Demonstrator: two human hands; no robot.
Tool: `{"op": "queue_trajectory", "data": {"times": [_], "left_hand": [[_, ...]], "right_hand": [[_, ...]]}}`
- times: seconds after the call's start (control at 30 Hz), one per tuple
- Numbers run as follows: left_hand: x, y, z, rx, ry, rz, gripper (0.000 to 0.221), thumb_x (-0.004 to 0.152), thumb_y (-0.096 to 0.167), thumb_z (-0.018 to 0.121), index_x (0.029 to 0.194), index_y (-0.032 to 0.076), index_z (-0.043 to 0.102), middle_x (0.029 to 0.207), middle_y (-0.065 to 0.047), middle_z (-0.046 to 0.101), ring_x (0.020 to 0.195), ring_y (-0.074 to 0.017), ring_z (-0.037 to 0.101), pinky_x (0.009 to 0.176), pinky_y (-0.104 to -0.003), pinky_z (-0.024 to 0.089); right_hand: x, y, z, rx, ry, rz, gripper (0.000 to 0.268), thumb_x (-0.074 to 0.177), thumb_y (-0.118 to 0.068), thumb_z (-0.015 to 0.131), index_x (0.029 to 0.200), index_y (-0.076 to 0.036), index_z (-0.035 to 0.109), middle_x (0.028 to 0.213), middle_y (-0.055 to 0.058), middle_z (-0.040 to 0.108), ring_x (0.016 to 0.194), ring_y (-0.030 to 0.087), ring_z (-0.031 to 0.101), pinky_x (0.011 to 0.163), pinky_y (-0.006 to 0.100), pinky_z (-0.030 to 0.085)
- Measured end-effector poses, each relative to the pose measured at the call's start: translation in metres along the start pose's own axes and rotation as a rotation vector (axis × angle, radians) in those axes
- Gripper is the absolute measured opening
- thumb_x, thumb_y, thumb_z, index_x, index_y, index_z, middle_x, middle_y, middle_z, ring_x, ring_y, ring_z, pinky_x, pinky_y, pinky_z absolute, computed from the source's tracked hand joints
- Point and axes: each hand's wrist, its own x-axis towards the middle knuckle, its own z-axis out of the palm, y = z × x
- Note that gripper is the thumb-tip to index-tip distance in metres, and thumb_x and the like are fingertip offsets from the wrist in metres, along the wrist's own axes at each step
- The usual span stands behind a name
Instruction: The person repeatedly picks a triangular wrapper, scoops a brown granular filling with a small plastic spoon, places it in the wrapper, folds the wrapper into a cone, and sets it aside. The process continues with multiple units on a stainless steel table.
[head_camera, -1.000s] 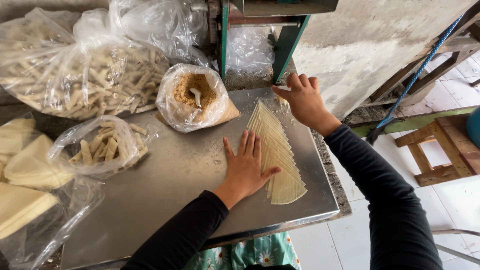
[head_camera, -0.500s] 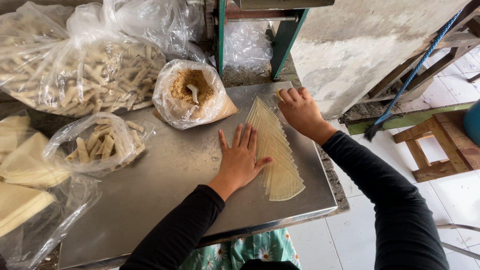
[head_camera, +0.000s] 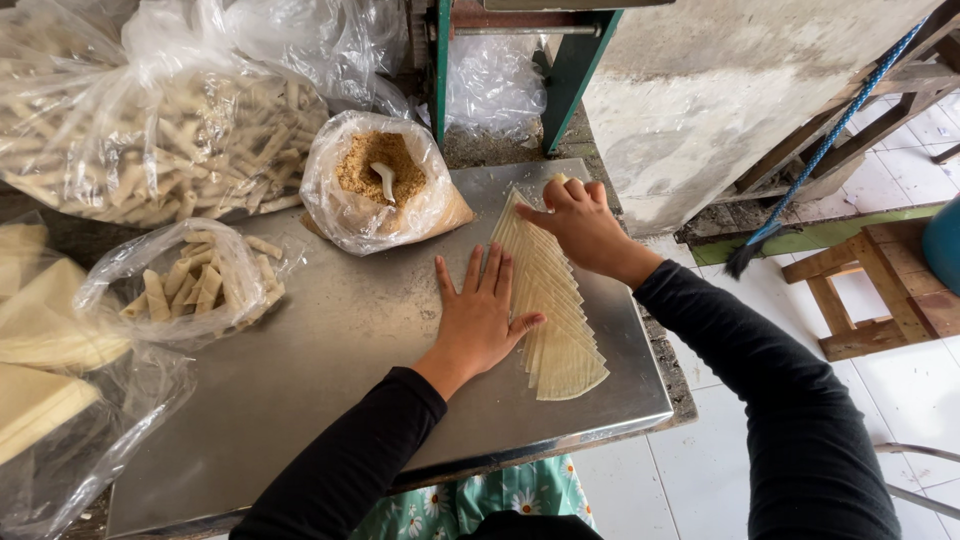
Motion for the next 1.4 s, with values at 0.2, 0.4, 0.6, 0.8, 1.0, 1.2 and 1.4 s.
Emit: {"op": "queue_trajectory", "data": {"times": [0.2, 0.4, 0.6, 0.8, 1.0, 1.2, 1.4], "left_hand": [[-0.001, -0.001, 0.001, 0.015, 0.054, 0.014, 0.099, 0.095, 0.076, 0.020, 0.157, -0.001, 0.023, 0.165, -0.019, 0.021, 0.154, -0.0362, 0.010, 0.111, -0.078, -0.005], [-0.002, 0.001, -0.001, 0.012, 0.049, 0.004, 0.099, 0.094, 0.077, 0.022, 0.156, -0.001, 0.024, 0.165, -0.019, 0.021, 0.154, -0.0363, 0.011, 0.111, -0.078, -0.005], [-0.001, 0.002, -0.001, 0.007, 0.035, -0.002, 0.100, 0.094, 0.077, 0.022, 0.157, -0.001, 0.023, 0.165, -0.019, 0.021, 0.154, -0.0362, 0.011, 0.110, -0.078, -0.005], [0.001, 0.000, 0.001, 0.001, 0.000, 0.001, 0.100, 0.093, 0.077, 0.019, 0.157, 0.000, 0.020, 0.165, -0.019, 0.018, 0.153, -0.0363, 0.006, 0.109, -0.079, -0.008], [0.001, 0.000, 0.001, 0.008, -0.001, -0.002, 0.100, 0.092, 0.077, 0.016, 0.157, 0.001, 0.019, 0.165, -0.018, 0.019, 0.155, -0.0363, 0.005, 0.109, -0.080, -0.008], [-0.008, 0.003, -0.018, -0.118, 0.215, 0.037, 0.088, 0.097, 0.066, 0.042, 0.154, 0.000, 0.031, 0.161, -0.021, 0.028, 0.150, -0.0395, 0.018, 0.106, -0.080, -0.002], [-0.066, 0.028, -0.033, -0.230, 0.241, 0.177, 0.040, 0.097, 0.031, 0.067, 0.132, 0.012, 0.062, 0.138, -0.008, 0.058, 0.143, -0.0297, 0.045, 0.119, -0.070, 0.014]], "right_hand": [[-0.001, 0.017, -0.004, -0.366, 0.154, -0.150, 0.045, 0.097, -0.017, 0.058, 0.139, -0.029, 0.064, 0.115, 0.004, 0.053, 0.109, 0.022, 0.051, 0.103, 0.044, 0.042], [-0.004, 0.013, -0.008, -0.325, 0.122, -0.200, 0.061, 0.095, -0.012, 0.056, 0.148, -0.042, 0.058, 0.113, 0.005, 0.054, 0.099, 0.021, 0.054, 0.090, 0.041, 0.043], [0.008, 0.016, 0.003, -0.398, 0.121, -0.202, 0.059, 0.095, -0.017, 0.057, 0.149, -0.040, 0.056, 0.111, 0.005, 0.055, 0.101, 0.021, 0.055, 0.092, 0.043, 0.046], [0.026, 0.024, 0.014, -0.437, 0.148, -0.132, 0.052, 0.094, -0.017, 0.060, 0.143, -0.033, 0.063, 0.115, 0.004, 0.057, 0.105, 0.021, 0.056, 0.100, 0.043, 0.044], [0.023, 0.012, 0.002, -0.335, 0.176, 0.014, 0.048, 0.092, -0.009, 0.059, 0.137, -0.023, 0.070, 0.118, 0.006, 0.055, 0.110, 0.022, 0.053, 0.100, 0.042, 0.041], [-0.024, -0.010, -0.037, 0.332, 0.161, 0.194, 0.073, 0.072, 0.016, 0.046, 0.129, -0.020, 0.074, 0.112, 0.010, 0.051, 0.112, 0.028, 0.045, 0.095, 0.041, 0.031], [-0.101, -0.037, -0.070, 0.670, -0.005, 0.168, 0.080, 0.074, 0.021, 0.037, 0.130, -0.021, 0.073, 0.107, 0.009, 0.048, 0.106, 0.025, 0.044, 0.096, 0.037, 0.032]]}}
